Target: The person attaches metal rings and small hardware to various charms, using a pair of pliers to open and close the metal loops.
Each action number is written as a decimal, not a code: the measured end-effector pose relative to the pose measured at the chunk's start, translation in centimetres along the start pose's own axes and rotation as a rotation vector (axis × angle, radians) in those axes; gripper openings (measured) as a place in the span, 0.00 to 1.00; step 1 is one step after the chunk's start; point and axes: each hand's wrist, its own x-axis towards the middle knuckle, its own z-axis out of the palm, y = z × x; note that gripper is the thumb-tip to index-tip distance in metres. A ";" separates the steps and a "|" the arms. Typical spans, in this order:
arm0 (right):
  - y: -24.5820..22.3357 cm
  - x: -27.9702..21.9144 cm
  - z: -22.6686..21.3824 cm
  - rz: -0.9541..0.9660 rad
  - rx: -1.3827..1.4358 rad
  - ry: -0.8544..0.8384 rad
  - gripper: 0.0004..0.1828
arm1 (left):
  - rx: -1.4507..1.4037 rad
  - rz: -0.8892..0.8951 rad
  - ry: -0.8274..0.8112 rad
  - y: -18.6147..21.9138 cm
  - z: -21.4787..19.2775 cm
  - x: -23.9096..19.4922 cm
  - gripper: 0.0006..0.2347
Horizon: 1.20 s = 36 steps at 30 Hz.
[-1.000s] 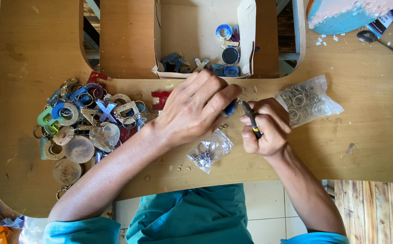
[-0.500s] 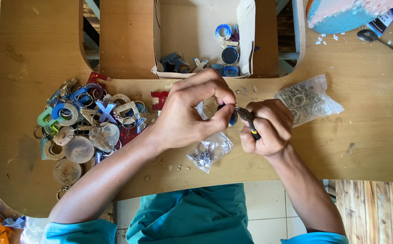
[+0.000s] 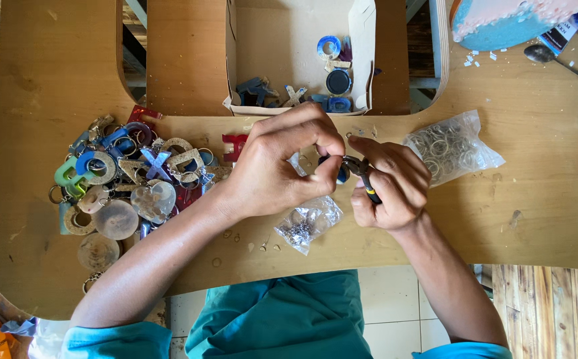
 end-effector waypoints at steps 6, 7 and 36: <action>0.0 -0.1 0.1 -0.005 -0.008 0.016 0.08 | 0.040 0.087 -0.014 -0.3 0.1 0.0 0.04; 0.0 0.0 0.1 -0.006 -0.009 0.017 0.08 | 0.040 0.088 -0.014 -0.3 0.2 -0.1 0.04; -0.1 -1.0 0.8 0.072 0.066 0.016 0.11 | 0.128 -0.050 -0.160 0.4 -1.5 0.4 0.04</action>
